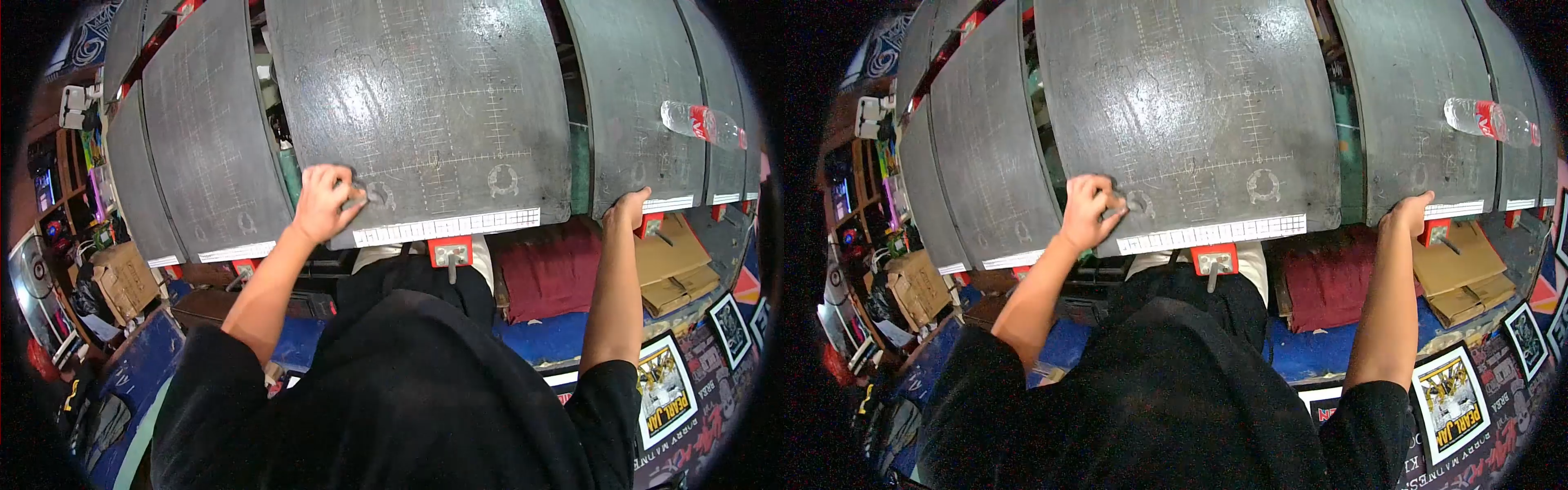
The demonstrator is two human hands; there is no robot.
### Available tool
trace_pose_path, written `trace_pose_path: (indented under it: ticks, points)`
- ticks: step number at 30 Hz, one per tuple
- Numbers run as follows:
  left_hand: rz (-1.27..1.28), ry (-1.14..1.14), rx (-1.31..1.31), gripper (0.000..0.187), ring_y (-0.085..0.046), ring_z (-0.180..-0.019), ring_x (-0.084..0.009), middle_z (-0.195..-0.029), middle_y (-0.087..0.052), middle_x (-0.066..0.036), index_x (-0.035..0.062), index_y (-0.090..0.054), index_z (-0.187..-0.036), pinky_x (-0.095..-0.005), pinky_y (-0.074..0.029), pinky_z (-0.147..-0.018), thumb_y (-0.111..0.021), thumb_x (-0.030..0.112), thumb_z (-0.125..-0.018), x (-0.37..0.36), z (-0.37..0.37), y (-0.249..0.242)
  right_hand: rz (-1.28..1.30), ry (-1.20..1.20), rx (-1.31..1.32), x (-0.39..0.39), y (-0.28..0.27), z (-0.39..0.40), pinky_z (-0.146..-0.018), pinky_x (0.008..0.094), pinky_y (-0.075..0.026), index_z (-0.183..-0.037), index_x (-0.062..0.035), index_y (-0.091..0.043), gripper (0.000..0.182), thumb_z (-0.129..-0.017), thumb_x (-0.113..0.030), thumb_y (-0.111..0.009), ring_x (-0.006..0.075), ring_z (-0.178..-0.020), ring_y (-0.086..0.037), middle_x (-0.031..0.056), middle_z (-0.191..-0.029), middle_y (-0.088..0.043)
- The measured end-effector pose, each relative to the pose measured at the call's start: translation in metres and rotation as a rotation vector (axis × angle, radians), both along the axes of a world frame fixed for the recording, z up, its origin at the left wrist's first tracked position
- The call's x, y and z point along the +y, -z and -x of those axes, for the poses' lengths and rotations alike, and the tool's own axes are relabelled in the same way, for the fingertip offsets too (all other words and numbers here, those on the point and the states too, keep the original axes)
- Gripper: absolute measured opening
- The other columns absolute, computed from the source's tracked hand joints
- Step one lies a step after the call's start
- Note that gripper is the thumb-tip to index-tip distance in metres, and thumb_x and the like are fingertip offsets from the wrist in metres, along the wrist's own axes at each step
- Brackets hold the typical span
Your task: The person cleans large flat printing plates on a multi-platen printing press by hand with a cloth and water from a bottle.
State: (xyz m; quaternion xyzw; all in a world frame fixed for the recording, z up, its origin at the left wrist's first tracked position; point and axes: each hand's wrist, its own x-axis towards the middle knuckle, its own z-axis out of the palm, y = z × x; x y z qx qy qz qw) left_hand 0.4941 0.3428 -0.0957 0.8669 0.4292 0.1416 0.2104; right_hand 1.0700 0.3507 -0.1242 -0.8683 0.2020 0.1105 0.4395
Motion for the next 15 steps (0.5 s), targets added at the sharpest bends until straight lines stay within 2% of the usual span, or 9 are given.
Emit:
trace_pose_path:
  ticks: [2,4,7,9,10,11,14,15]
  points:
    - [-0.020,-0.013,0.029,0.031,-0.055,-0.111,-0.0326,-0.112,-0.059,-0.008,0.0140,-0.065,-0.094,-0.0481,-0.039,-0.094,-0.087,0.017,-0.073,0.044,-0.013,0.003,-0.034,-0.003,-0.014,-0.002,0.003,-0.003,-0.098,0.0448,-0.054,-0.132,0.0193,-0.057,0.092,-0.091,-0.062,-0.067,0.0371,-0.112,-0.068,0.0249,-0.137,-0.064]
    - [-0.108,-0.224,0.013,0.027,-0.054,-0.114,-0.0343,-0.114,-0.060,-0.010,0.0122,-0.065,-0.096,-0.0490,-0.039,-0.095,-0.084,0.017,-0.077,0.083,-0.046,0.003,-0.056,0.006,0.007,-0.002,0.004,-0.005,-0.098,0.0443,-0.055,-0.132,0.0200,-0.057,0.092,-0.091,-0.062,-0.068,0.0368,-0.113,-0.068,0.0252,-0.136,-0.065]
    - [-0.106,-0.234,0.080,0.031,-0.054,-0.116,-0.0346,-0.119,-0.061,-0.010,0.0105,-0.066,-0.104,-0.0483,-0.039,-0.099,-0.082,0.025,-0.082,0.072,-0.061,0.006,-0.029,0.001,-0.003,-0.003,0.003,-0.004,-0.098,0.0447,-0.055,-0.132,0.0202,-0.057,0.092,-0.091,-0.061,-0.069,0.0368,-0.113,-0.068,0.0251,-0.136,-0.065]
    - [-0.087,0.016,0.034,0.030,-0.056,-0.116,-0.0341,-0.116,-0.060,-0.010,0.0102,-0.064,-0.103,-0.0494,-0.041,-0.097,-0.081,0.025,-0.083,0.013,-0.035,0.001,-0.014,0.006,-0.009,-0.004,0.001,-0.003,-0.101,0.0432,-0.053,-0.134,0.0201,-0.055,0.095,-0.090,-0.063,-0.069,0.0360,-0.115,-0.067,0.0248,-0.139,-0.063]
    - [-0.028,0.052,0.047,0.027,-0.057,-0.113,-0.0322,-0.113,-0.061,-0.007,0.0147,-0.065,-0.099,-0.0496,-0.041,-0.096,-0.083,0.025,-0.082,-0.018,-0.011,0.005,0.001,0.003,-0.008,-0.003,0.002,-0.001,-0.103,0.0418,-0.052,-0.136,0.0200,-0.054,0.098,-0.089,-0.065,-0.070,0.0353,-0.118,-0.066,0.0244,-0.142,-0.062]
    - [0.025,0.163,0.015,0.031,-0.057,-0.110,-0.0333,-0.113,-0.059,-0.008,0.0157,-0.068,-0.101,-0.0505,-0.041,-0.093,-0.087,0.019,-0.076,-0.031,0.015,-0.003,0.001,0.014,0.000,-0.002,0.002,0.000,-0.103,0.0418,-0.052,-0.136,0.0200,-0.054,0.098,-0.089,-0.065,-0.070,0.0353,-0.118,-0.066,0.0244,-0.142,-0.062]
    - [0.059,0.197,0.057,0.031,-0.057,-0.110,-0.0315,-0.110,-0.059,-0.004,0.0205,-0.071,-0.098,-0.0495,-0.040,-0.093,-0.088,0.021,-0.072,-0.025,0.005,-0.009,-0.025,0.050,0.010,-0.003,0.001,0.002,-0.103,0.0421,-0.052,-0.135,0.0204,-0.056,0.099,-0.087,-0.065,-0.072,0.0359,-0.118,-0.066,0.0250,-0.141,-0.063]
    - [0.047,0.235,0.041,0.030,-0.057,-0.111,-0.0303,-0.111,-0.059,-0.004,0.0213,-0.071,-0.098,-0.0494,-0.040,-0.094,-0.087,0.022,-0.073,-0.017,-0.012,-0.006,0.001,0.041,-0.029,-0.001,0.002,0.002,-0.099,0.0444,-0.054,-0.130,0.0218,-0.057,0.096,-0.088,-0.064,-0.071,0.0372,-0.113,-0.068,0.0270,-0.136,-0.065]
